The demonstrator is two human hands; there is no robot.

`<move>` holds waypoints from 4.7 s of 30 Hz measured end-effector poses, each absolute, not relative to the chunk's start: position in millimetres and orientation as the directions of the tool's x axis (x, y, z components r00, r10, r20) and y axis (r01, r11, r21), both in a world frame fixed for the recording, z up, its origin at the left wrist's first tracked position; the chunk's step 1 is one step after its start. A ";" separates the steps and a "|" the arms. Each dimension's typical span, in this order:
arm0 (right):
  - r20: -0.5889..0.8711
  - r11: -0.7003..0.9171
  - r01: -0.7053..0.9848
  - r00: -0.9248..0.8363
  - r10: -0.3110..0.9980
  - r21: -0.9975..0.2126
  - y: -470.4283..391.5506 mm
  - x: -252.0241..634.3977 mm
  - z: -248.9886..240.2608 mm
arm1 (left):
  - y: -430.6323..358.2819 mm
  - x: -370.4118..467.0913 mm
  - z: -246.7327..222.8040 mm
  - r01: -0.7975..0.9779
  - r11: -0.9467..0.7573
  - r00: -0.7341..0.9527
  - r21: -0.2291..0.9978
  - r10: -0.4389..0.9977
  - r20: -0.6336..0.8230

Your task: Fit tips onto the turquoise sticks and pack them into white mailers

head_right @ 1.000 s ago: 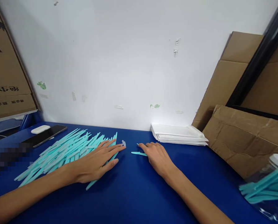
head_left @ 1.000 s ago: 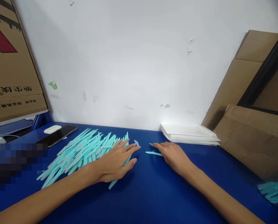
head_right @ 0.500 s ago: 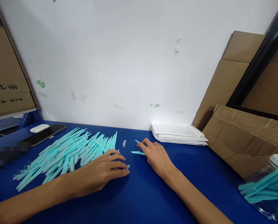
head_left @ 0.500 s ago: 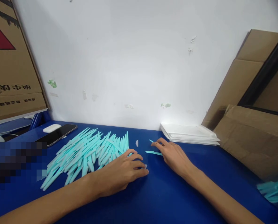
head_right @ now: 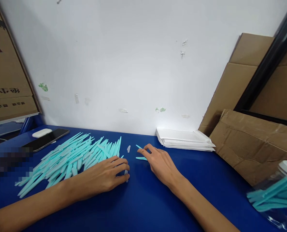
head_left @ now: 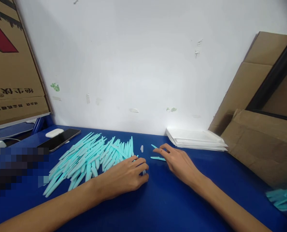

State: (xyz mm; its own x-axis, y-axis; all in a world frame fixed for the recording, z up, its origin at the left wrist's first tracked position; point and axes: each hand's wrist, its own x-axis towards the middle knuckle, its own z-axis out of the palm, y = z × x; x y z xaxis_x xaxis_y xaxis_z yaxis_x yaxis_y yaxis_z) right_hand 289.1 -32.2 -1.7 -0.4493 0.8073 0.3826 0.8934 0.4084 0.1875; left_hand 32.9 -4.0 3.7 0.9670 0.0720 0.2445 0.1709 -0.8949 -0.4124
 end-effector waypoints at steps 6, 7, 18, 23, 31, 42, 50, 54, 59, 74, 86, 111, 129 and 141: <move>0.472 0.461 0.884 -0.441 0.763 0.080 -34.8 283.9 -2.6 | -8.7 33.4 2.4 0.231 -0.920 0.953 -0.318 0.147 0.266; 0.491 0.475 0.879 -0.436 0.754 0.052 -35.2 283.3 -2.5 | -8.9 33.4 2.7 0.250 -0.925 0.945 -0.285 0.170 0.279; 0.554 0.621 0.783 -0.503 0.664 -0.033 -38.6 281.5 4.3 | 16.9 22.0 -3.8 0.512 -0.858 0.719 -0.048 0.397 0.570; 0.563 0.638 0.770 -0.514 0.647 -0.030 -40.2 280.2 5.5 | 19.7 19.8 -3.2 0.496 -0.868 0.679 0.033 0.411 0.609; 0.602 0.654 0.755 -0.502 0.621 -0.045 -42.9 274.6 1.6 | 11.9 26.1 -5.6 0.441 -0.895 0.631 0.071 0.365 0.685; 0.616 0.667 0.736 -0.472 0.631 -0.119 -42.0 274.2 -1.3 | 12.2 27.2 -2.8 0.335 -0.916 0.645 0.223 0.395 0.654; 0.669 0.712 0.695 -0.480 0.567 -0.105 -44.8 268.6 -3.8 | 5.7 28.1 -7.7 0.297 -0.944 0.640 0.142 0.307 0.704; 0.716 0.761 0.644 -0.494 0.494 -0.081 -53.1 256.2 -3.3 | 0.1 30.9 -6.6 0.219 -0.964 0.603 0.150 0.254 0.756; 0.765 0.784 0.617 -0.473 0.437 -0.066 -58.3 251.0 -2.2 | -6.9 33.7 -0.5 0.170 -0.970 0.569 0.174 0.241 0.786; 0.586 0.496 0.858 -0.337 0.737 -0.131 -39.5 261.1 -0.8 | 12.8 17.8 14.4 0.590 -0.684 0.776 -0.429 0.336 0.533; 0.137 0.517 0.801 -0.501 0.855 -0.302 -35.9 255.4 -5.1 | 8.5 16.5 14.1 0.670 -0.621 0.742 -0.408 0.549 0.383; 0.309 0.555 0.824 -0.502 0.808 -0.114 -31.7 290.9 3.7 | 6.9 12.8 16.5 0.629 -0.754 0.772 -0.189 0.576 0.268; 0.310 0.598 0.791 -0.540 0.783 -0.132 -34.1 283.7 2.3 | 1.0 15.8 12.6 0.385 -0.816 0.922 -0.431 0.364 0.133; 0.302 0.596 0.792 -0.540 0.786 -0.134 -33.9 283.9 2.5 | -7.0 16.4 33.4 0.309 -0.945 0.344 0.111 0.220 0.913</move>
